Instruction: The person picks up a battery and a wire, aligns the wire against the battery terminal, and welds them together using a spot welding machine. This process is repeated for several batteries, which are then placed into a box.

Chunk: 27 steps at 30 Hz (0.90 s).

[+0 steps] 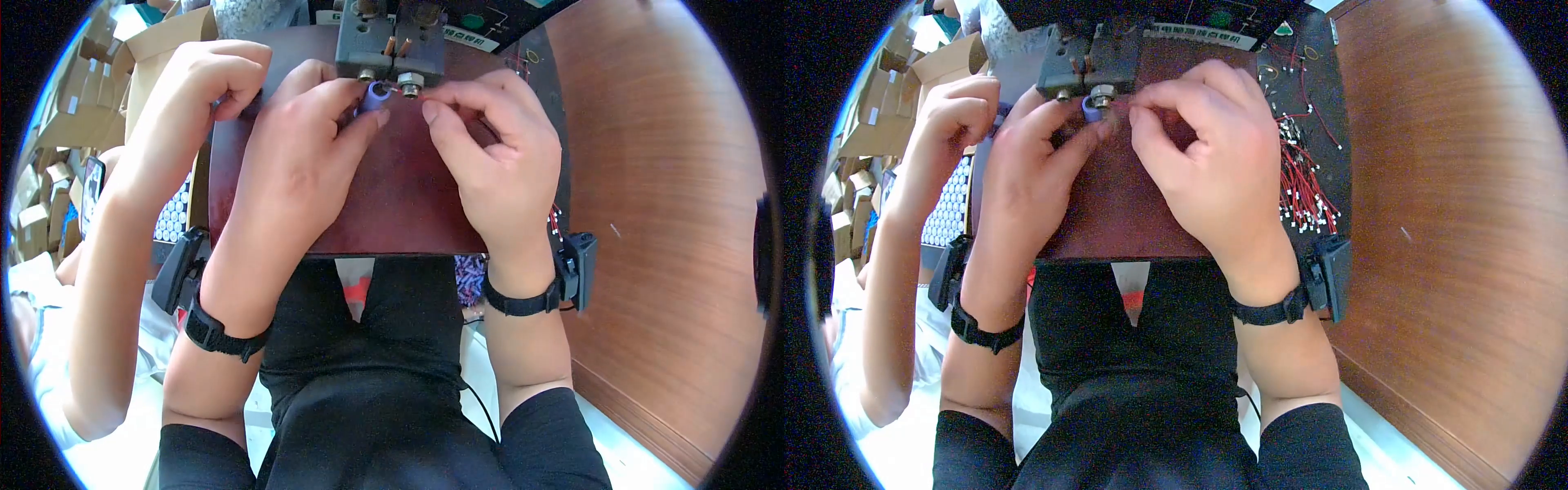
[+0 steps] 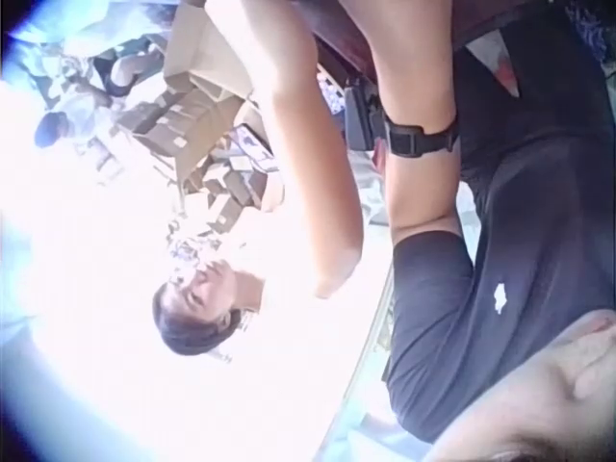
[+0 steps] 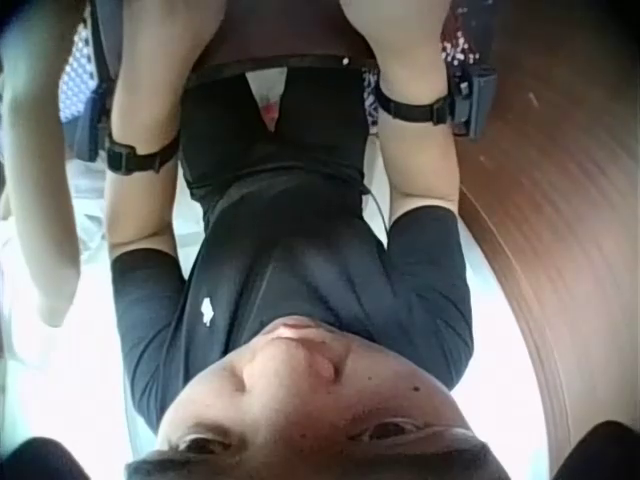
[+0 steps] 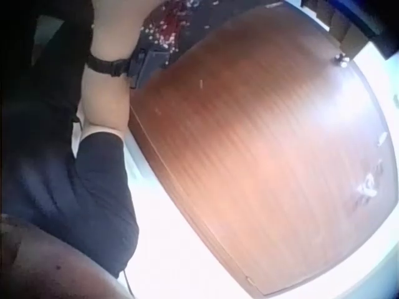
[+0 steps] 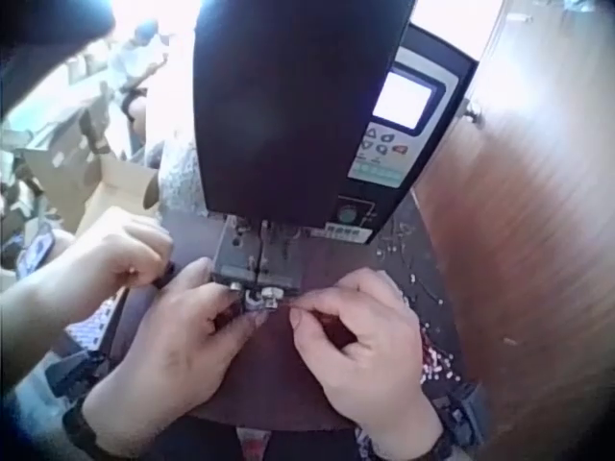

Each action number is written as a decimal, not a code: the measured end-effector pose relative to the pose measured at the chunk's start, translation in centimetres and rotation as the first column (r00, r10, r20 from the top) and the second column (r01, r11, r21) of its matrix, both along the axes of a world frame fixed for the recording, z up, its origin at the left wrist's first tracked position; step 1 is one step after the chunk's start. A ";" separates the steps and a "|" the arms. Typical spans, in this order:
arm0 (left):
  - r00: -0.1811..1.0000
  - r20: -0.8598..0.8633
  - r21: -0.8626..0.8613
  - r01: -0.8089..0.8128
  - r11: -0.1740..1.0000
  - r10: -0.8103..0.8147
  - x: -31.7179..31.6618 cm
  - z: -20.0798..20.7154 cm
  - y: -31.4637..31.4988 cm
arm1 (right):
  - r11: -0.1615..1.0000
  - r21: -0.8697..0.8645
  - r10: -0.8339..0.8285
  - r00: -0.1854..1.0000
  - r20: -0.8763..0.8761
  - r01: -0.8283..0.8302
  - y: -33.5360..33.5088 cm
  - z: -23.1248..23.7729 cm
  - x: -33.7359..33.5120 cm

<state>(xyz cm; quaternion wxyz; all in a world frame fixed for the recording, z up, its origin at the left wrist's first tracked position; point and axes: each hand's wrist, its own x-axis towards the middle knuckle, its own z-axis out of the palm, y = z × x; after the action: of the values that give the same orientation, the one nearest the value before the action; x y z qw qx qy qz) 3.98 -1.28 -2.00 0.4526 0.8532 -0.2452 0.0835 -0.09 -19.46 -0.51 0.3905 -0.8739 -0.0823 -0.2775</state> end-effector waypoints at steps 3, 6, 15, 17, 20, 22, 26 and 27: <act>1.000 0.023 0.011 -0.015 1.000 0.014 0.0 -0.3 0.1 | 1.000 -0.017 0.004 1.000 -0.004 -0.004 0.2 -0.1 0.3; 1.000 0.020 0.027 -0.022 0.999 0.022 0.0 -0.2 0.4 | 0.997 -0.075 0.013 1.000 -0.024 -0.015 0.1 -0.2 0.3; 0.999 0.040 0.028 -0.018 0.999 0.017 -0.1 -0.8 0.6 | 0.995 -0.100 0.004 0.998 -0.059 -0.010 0.4 -0.6 0.2; 0.998 0.050 0.033 -0.028 0.999 0.026 0.0 -0.9 0.6 | 0.996 -0.086 0.007 0.998 -0.055 -0.011 0.4 -0.6 0.3; 0.997 0.076 0.022 -0.008 1.000 0.006 0.2 -1.1 0.5 | 0.997 -0.081 -0.006 0.998 -0.065 0.000 0.2 -0.7 0.2; 0.996 0.092 0.040 -0.002 0.999 -0.002 0.2 -1.2 0.5 | 0.996 -0.085 -0.014 0.998 -0.064 0.009 0.2 -0.7 0.2; 0.996 0.084 -0.023 0.027 0.999 -0.025 0.3 -1.4 0.7 | 0.999 -0.040 0.017 0.999 -0.049 -0.019 0.3 -1.0 0.3; 0.998 0.067 -0.010 0.013 1.000 -0.012 0.3 -1.4 0.6 | 0.998 -0.056 0.018 0.998 -0.052 -0.020 0.2 -1.0 0.3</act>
<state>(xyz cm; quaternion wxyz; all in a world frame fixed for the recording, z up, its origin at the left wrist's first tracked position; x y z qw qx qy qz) 4.27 -0.69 -3.40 0.4492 0.8461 -0.2650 0.1103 0.21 -19.29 -1.52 0.3704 -0.8906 -0.0883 -0.2488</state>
